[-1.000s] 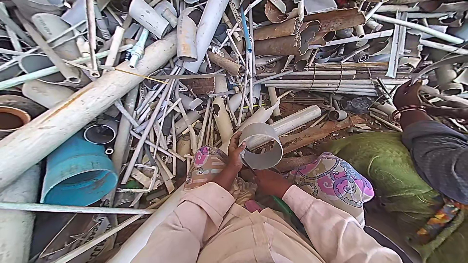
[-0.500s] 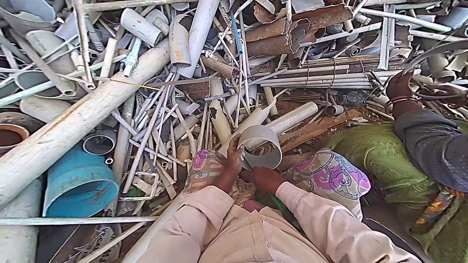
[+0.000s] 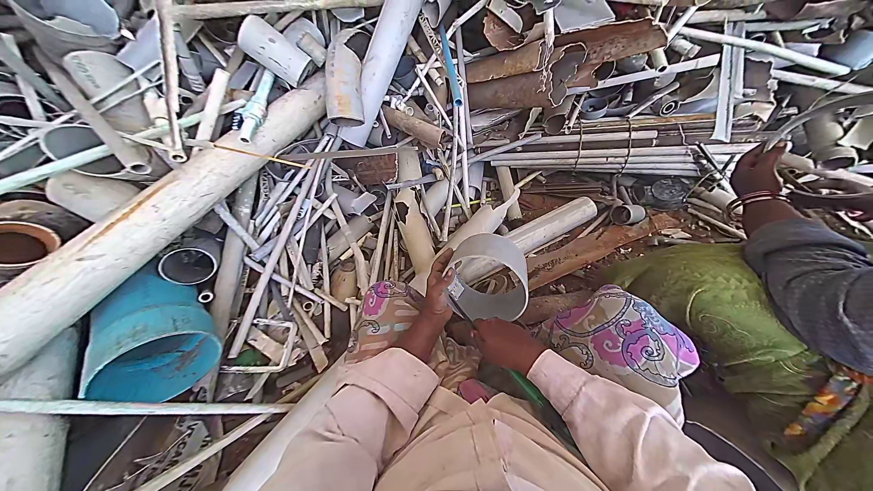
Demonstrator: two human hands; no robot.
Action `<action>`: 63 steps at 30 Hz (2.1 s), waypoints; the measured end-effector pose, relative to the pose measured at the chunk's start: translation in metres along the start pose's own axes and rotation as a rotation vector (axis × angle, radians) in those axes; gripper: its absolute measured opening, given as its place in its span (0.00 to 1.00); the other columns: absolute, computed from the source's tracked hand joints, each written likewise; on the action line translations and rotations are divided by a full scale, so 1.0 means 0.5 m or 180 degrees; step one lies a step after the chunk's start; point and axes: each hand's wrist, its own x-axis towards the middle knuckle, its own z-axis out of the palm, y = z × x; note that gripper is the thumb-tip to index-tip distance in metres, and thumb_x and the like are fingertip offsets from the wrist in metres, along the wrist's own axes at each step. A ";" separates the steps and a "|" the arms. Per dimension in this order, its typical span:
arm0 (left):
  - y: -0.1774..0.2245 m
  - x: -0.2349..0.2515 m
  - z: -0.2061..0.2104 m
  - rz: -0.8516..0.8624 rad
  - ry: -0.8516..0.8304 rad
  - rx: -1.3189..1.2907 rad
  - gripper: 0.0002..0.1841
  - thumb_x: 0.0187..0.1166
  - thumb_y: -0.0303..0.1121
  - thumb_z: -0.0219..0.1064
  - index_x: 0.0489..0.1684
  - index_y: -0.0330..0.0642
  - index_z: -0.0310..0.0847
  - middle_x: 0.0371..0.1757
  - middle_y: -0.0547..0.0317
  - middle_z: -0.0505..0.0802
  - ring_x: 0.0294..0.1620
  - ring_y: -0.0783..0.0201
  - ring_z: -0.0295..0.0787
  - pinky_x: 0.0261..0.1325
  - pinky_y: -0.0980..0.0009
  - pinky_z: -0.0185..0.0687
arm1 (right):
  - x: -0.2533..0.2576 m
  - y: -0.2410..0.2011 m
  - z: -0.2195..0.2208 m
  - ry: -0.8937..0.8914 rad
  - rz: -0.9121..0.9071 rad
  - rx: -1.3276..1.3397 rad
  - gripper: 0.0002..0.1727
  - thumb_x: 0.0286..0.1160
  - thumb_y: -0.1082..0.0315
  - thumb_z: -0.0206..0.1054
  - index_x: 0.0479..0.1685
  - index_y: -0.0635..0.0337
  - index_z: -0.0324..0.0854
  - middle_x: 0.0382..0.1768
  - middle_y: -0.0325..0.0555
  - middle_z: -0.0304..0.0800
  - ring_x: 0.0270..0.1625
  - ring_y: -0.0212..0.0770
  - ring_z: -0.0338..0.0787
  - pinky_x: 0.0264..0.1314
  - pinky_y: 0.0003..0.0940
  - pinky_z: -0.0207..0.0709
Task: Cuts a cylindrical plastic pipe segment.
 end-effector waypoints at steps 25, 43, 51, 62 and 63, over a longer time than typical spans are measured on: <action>-0.005 -0.002 0.003 -0.0210 0.0340 -0.0150 0.26 0.87 0.28 0.40 0.84 0.32 0.54 0.80 0.41 0.72 0.65 0.63 0.78 0.62 0.69 0.76 | 0.023 0.006 0.001 0.0089 -0.0005 0.0109 0.26 0.98 0.56 0.43 0.67 0.72 0.76 0.60 0.71 0.84 0.67 0.66 0.85 0.68 0.64 0.74; -0.009 -0.003 -0.006 -0.0017 -0.0200 0.0294 0.31 0.75 0.28 0.54 0.81 0.27 0.58 0.76 0.41 0.75 0.68 0.64 0.77 0.70 0.68 0.74 | 0.013 -0.001 0.011 -0.0076 0.0180 0.0376 0.24 0.99 0.57 0.42 0.69 0.67 0.73 0.52 0.64 0.85 0.48 0.59 0.90 0.55 0.56 0.82; -0.024 -0.002 -0.004 -0.0039 -0.0067 0.0459 0.30 0.80 0.29 0.51 0.84 0.27 0.56 0.81 0.38 0.71 0.72 0.61 0.74 0.73 0.68 0.71 | 0.028 -0.010 0.024 0.0055 0.0344 0.0040 0.23 0.96 0.60 0.46 0.71 0.70 0.74 0.64 0.68 0.84 0.69 0.65 0.86 0.67 0.62 0.77; -0.031 0.001 -0.002 0.0106 0.0415 0.0247 0.28 0.82 0.24 0.49 0.83 0.26 0.56 0.81 0.35 0.70 0.72 0.58 0.74 0.70 0.66 0.73 | 0.032 -0.020 0.025 0.0119 0.0403 -0.0023 0.22 0.96 0.60 0.47 0.70 0.69 0.75 0.64 0.68 0.84 0.69 0.65 0.86 0.66 0.63 0.79; -0.029 0.002 -0.002 0.0121 0.0417 0.0220 0.28 0.82 0.24 0.49 0.83 0.26 0.56 0.81 0.35 0.70 0.72 0.58 0.74 0.71 0.66 0.73 | 0.031 -0.021 0.024 0.0133 0.0396 -0.0020 0.22 0.96 0.60 0.46 0.70 0.69 0.75 0.64 0.68 0.84 0.70 0.65 0.86 0.67 0.63 0.79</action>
